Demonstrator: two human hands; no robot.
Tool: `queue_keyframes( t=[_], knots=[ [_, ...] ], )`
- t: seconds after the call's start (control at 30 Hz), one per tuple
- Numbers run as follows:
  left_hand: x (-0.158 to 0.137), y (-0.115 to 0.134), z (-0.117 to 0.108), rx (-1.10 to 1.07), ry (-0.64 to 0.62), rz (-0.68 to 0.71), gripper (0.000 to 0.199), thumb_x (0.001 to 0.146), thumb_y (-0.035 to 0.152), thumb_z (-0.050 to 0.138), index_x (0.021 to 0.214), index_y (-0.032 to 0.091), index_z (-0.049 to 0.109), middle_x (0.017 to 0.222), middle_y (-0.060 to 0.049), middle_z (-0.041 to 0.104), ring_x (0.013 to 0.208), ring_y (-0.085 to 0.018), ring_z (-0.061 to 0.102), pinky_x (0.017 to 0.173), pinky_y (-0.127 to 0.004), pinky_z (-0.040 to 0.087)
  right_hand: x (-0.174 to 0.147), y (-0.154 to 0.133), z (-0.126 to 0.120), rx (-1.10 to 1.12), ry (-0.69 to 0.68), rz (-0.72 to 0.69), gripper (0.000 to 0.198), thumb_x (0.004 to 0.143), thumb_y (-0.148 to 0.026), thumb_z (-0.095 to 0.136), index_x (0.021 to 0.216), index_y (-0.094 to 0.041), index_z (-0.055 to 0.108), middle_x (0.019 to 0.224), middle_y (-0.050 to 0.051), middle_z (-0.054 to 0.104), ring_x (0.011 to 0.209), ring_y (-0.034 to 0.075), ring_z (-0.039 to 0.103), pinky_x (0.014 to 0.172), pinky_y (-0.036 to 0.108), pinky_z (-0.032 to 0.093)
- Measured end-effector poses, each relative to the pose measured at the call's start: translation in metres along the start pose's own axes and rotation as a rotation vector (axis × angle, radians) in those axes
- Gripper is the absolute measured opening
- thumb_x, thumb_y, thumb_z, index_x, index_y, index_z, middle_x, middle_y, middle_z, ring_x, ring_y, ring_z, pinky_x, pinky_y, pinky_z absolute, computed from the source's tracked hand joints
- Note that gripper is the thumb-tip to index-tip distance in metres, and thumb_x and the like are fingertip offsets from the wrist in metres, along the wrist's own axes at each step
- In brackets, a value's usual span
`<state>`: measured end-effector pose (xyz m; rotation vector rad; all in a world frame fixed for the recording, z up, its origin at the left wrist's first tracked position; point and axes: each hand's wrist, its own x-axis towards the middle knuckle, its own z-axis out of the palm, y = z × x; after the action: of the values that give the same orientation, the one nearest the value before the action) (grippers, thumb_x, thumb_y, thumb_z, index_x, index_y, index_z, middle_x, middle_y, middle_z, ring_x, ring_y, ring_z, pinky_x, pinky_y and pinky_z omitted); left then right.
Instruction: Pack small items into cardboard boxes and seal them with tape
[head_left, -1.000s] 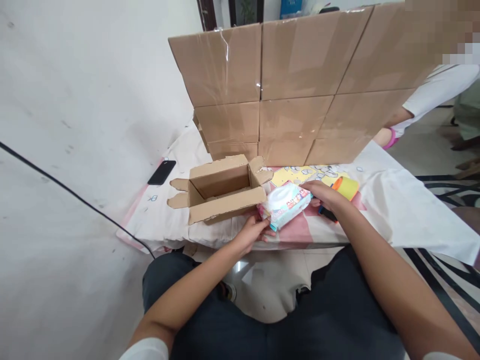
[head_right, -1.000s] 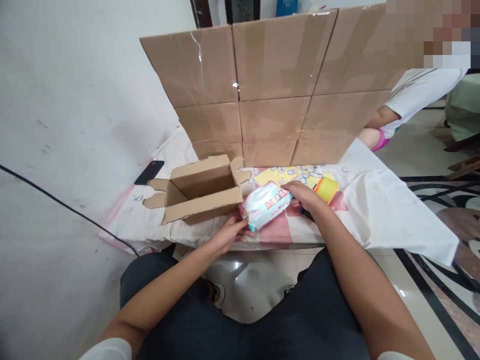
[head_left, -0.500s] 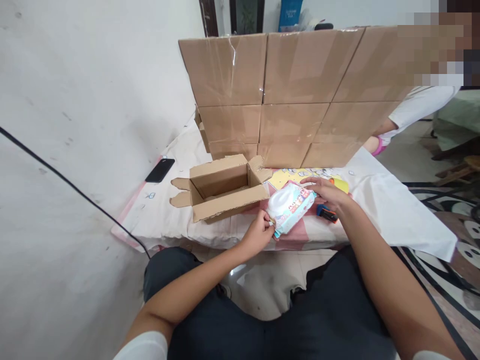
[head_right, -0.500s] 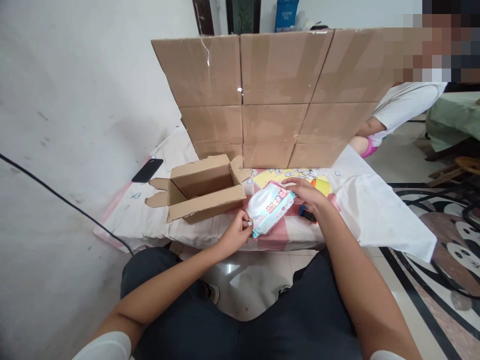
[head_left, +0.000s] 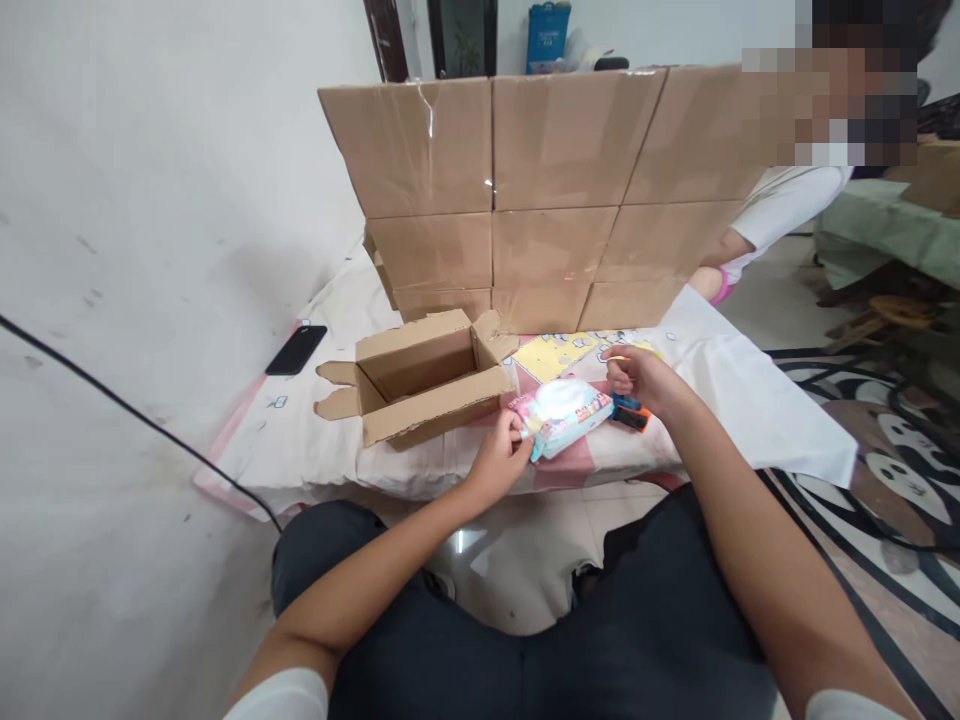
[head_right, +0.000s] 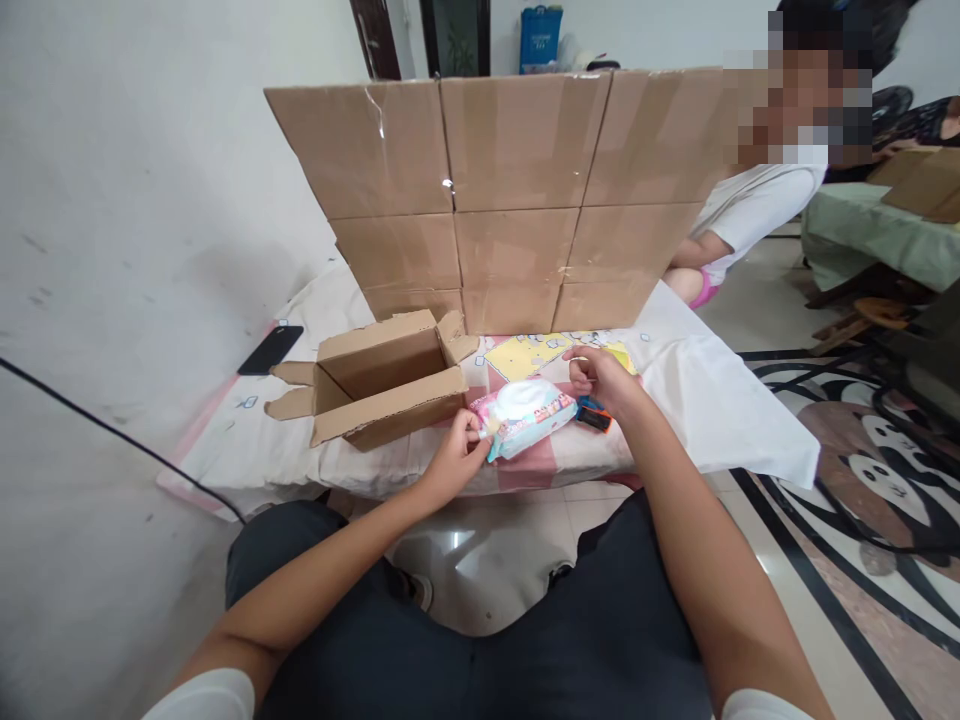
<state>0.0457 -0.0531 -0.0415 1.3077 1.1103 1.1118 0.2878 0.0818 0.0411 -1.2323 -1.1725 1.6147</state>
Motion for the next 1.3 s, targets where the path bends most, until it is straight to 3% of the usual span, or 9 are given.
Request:
queue_keyframes(
  t=[0.2,0.4,0.53,0.67,0.83,0.93,1.03,1.17,1.3],
  knots=[
    [-0.001,-0.011,-0.011,0.053,0.01,-0.021,0.028,0.092,0.036,0.06,0.093,0.025,0.034,0.075,0.005,0.065,0.063,-0.014,0.066,0.061,-0.023,0.043,-0.012,-0.012,-0.002,0.021,0.051,-0.064,0.028,0.084,-0.049,0.051,0.087,-0.022,0.056,0.059,-0.002,0.044,0.051,0.013,0.035,0.049,0.026,0.029],
    [-0.001,-0.027,-0.019,0.069,0.023,-0.055,0.031,0.091,0.04,0.06,0.092,0.026,0.033,0.07,0.006,0.063,0.062,-0.014,0.065,0.057,-0.022,0.042,0.004,-0.01,0.001,0.02,0.078,-0.188,0.033,0.084,-0.053,0.047,0.088,-0.022,0.057,0.063,0.0,0.047,0.056,0.015,0.037,0.054,0.028,0.032],
    [-0.002,-0.033,-0.024,0.078,0.023,-0.063,0.031,0.091,0.041,0.06,0.092,0.025,0.034,0.07,0.006,0.061,0.061,-0.014,0.064,0.057,-0.021,0.042,0.031,0.0,0.004,-0.192,0.199,-0.303,0.037,0.087,-0.055,0.043,0.092,-0.022,0.059,0.08,0.005,0.065,0.078,0.019,0.055,0.069,0.03,0.041],
    [-0.002,-0.037,-0.028,0.093,0.025,-0.073,0.029,0.092,0.042,0.058,0.094,0.026,0.033,0.073,0.005,0.062,0.063,-0.014,0.065,0.058,-0.022,0.043,0.046,0.006,0.007,-0.338,0.274,-0.353,0.03,0.089,-0.046,0.044,0.092,-0.021,0.061,0.091,0.006,0.07,0.094,0.019,0.062,0.083,0.032,0.044],
    [-0.002,-0.036,-0.034,0.164,0.041,-0.089,0.026,0.093,0.041,0.056,0.096,0.026,0.034,0.077,0.005,0.063,0.063,-0.013,0.064,0.057,-0.021,0.04,0.034,0.005,0.007,-0.657,0.233,-0.156,0.014,0.085,-0.034,0.058,0.083,-0.02,0.058,0.088,0.006,0.069,0.066,0.015,0.06,0.061,0.029,0.043],
    [-0.001,-0.03,-0.037,0.237,0.041,-0.094,0.022,0.092,0.036,0.055,0.095,0.026,0.036,0.073,0.006,0.061,0.058,-0.012,0.057,0.056,-0.021,0.035,0.019,0.006,0.009,-0.889,0.095,0.072,0.023,0.087,-0.036,0.06,0.071,-0.02,0.056,0.066,0.006,0.066,0.057,0.017,0.058,0.058,0.03,0.041],
    [0.001,-0.02,-0.04,0.328,0.034,-0.092,0.02,0.09,0.03,0.056,0.094,0.025,0.038,0.065,0.008,0.056,0.054,-0.012,0.05,0.055,-0.022,0.03,0.01,0.007,0.014,-0.994,-0.049,0.193,0.035,0.093,-0.041,0.052,0.065,-0.02,0.051,0.051,0.006,0.06,0.054,0.018,0.057,0.058,0.029,0.041],
    [0.005,-0.013,-0.043,0.412,0.009,-0.077,0.019,0.088,0.022,0.055,0.095,0.025,0.038,0.062,0.01,0.051,0.054,-0.011,0.046,0.056,-0.022,0.025,0.009,0.008,0.019,-0.939,-0.093,0.296,0.026,0.096,-0.037,0.041,0.077,-0.02,0.047,0.051,0.004,0.058,0.046,0.014,0.051,0.049,0.026,0.035],
    [0.008,-0.01,-0.041,0.44,-0.014,-0.056,0.018,0.088,0.018,0.052,0.095,0.025,0.037,0.062,0.01,0.045,0.054,-0.011,0.043,0.057,-0.022,0.027,0.014,0.007,0.015,-0.686,-0.108,0.34,0.005,0.087,-0.024,0.05,0.084,-0.02,0.047,0.056,-0.001,0.052,0.044,0.009,0.045,0.044,0.023,0.025]
  ],
)
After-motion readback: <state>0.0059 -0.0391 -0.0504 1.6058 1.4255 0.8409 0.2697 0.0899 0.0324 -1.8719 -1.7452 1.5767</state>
